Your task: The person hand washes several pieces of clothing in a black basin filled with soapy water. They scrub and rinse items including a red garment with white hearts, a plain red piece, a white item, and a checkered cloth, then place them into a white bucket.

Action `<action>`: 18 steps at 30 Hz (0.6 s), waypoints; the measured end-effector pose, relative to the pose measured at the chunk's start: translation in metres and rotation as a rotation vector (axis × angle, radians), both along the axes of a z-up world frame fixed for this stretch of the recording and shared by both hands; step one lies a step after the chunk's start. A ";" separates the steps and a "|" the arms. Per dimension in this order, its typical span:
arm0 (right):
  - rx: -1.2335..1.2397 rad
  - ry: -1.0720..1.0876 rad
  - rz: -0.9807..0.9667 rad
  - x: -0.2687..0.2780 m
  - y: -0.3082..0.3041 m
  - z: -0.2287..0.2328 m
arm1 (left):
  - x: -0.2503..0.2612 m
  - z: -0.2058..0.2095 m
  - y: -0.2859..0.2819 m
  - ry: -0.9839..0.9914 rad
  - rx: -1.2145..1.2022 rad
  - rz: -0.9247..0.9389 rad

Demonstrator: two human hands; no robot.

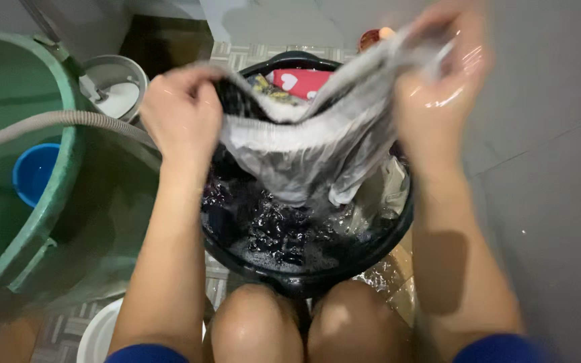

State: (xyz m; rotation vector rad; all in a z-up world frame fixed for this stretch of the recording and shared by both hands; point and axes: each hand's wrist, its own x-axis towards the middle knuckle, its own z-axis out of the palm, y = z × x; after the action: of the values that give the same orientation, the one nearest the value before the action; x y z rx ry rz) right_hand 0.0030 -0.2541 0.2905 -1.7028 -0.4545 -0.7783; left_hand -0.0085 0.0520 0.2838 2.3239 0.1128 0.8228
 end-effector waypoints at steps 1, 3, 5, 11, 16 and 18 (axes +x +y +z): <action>-0.053 0.030 -0.019 0.002 0.005 -0.018 | 0.002 -0.016 0.004 0.035 0.161 0.047; -0.105 0.143 -0.055 0.005 0.009 -0.062 | 0.009 -0.063 0.011 0.251 0.301 0.106; -0.429 0.243 -0.240 0.008 0.007 -0.117 | 0.017 -0.120 0.013 0.489 0.460 0.100; -0.881 0.485 0.241 0.017 0.038 -0.295 | 0.001 -0.279 -0.007 0.958 0.299 -0.357; -1.048 0.877 0.396 0.007 0.050 -0.379 | -0.027 -0.343 -0.005 1.122 0.285 -0.422; -1.120 1.035 0.464 0.004 0.050 -0.395 | -0.028 -0.358 -0.003 1.203 0.314 -0.436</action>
State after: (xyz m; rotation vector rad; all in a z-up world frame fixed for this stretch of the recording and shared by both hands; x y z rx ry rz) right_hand 0.0073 -0.2042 -0.1041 -2.5461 -0.5276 0.9021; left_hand -0.0366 0.0489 -0.0743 2.6559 -0.0200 -0.8761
